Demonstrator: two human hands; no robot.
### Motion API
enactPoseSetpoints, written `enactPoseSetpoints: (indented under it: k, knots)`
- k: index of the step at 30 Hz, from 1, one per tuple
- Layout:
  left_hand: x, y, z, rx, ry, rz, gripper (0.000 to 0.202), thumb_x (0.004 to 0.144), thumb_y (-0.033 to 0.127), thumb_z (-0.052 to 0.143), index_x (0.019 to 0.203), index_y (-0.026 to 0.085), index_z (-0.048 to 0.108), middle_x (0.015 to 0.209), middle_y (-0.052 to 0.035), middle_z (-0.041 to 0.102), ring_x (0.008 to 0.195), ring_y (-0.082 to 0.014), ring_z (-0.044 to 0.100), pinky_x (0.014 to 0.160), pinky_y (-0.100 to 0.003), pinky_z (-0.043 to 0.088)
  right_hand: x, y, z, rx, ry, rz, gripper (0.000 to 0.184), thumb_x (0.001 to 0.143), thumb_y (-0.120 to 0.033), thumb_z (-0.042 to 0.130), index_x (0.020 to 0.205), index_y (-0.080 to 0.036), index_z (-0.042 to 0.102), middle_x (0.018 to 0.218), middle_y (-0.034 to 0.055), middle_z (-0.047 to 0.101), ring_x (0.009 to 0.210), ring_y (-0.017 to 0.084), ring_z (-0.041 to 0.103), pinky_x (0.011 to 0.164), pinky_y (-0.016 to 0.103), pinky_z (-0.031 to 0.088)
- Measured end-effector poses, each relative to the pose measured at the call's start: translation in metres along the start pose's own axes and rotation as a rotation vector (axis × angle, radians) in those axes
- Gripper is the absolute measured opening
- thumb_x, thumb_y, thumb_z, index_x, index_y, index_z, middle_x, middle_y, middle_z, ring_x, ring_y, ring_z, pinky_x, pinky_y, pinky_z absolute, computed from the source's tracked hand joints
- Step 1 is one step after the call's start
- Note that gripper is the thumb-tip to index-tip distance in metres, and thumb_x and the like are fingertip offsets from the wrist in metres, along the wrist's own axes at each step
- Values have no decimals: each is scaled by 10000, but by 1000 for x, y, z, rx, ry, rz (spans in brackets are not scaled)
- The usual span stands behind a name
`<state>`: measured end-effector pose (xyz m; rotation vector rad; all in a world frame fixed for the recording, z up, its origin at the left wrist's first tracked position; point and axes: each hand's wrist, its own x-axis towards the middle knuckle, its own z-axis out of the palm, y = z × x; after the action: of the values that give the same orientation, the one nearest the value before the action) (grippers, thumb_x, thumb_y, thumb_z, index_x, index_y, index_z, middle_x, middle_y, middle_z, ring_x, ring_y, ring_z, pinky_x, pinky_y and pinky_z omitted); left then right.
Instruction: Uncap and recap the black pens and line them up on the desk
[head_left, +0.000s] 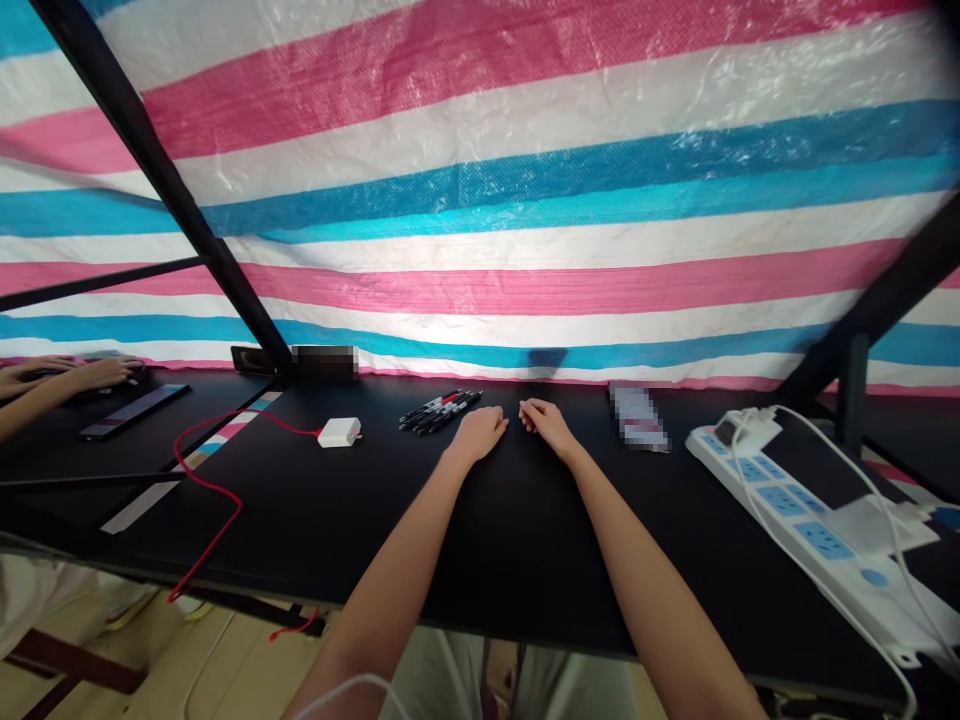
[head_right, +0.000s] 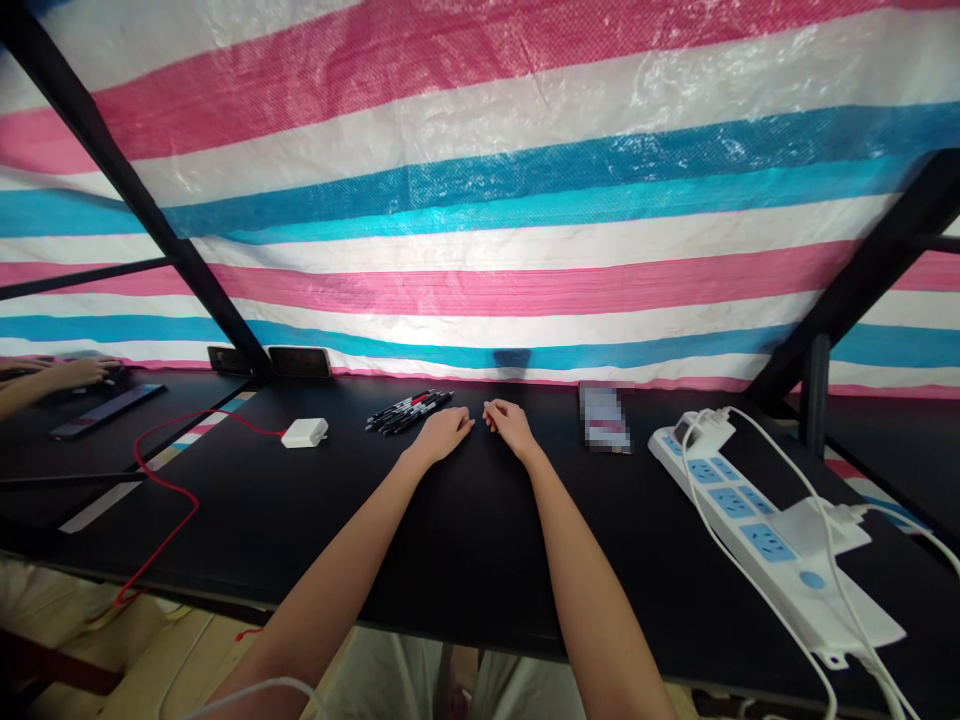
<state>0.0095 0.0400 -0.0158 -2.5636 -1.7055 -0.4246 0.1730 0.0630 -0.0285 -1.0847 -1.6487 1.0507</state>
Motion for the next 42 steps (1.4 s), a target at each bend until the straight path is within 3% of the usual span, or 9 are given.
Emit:
enactPoseSetpoints:
  k: [9,15,21,26,29,33,42]
  knots:
    - [-1,1,-2,9,-17,-7,199,879,315,371,825,183,510,835,-43,607,754,-163,574,645,-255,385,1,3,0,-30,-9,-10,338,793,-459,432,625,-182,530,575,-20,508,506,90,469,508,216,346]
    - [-1,-2,-3,-6,18,-59,148,870,300,394,959,195,447,860,-38,604,765,-172,580,661,-264,381,0,0,0,-39,-5,-12,327,795,-441,427,624,-183,533,579,-18,508,507,92,477,513,216,350]
    - [-1,-8,-9,132,114,-235,174,841,251,435,1000,179,429,971,-83,559,919,-211,530,777,-315,368,1,0,2,-44,6,13,327,791,-441,431,620,-182,535,578,-17,513,494,88,480,511,215,353]
    - [-7,-23,-22,303,250,-501,282,821,289,459,1066,155,421,1051,-127,491,983,-258,458,781,-355,363,1,1,2,-55,2,22,329,793,-443,423,629,-183,542,586,-15,525,497,87,486,516,216,355]
    - [-11,-32,-26,324,211,-566,296,819,363,468,1038,165,457,1028,-125,491,966,-261,451,762,-351,368,1,1,1,-62,1,17,333,794,-446,417,632,-184,541,591,-16,529,502,86,487,518,214,355]
    - [-11,-36,-23,333,150,-497,230,830,373,452,943,185,519,995,-123,502,964,-268,440,763,-361,359,1,0,1,-64,5,17,336,786,-453,422,627,-185,548,593,-13,534,500,88,487,515,215,360]
    - [-4,-14,-14,239,212,-261,248,874,347,368,888,168,539,949,-107,539,932,-241,445,771,-353,338,1,-2,1,-61,11,21,333,782,-449,442,618,-186,562,588,-8,546,489,86,487,507,210,373]
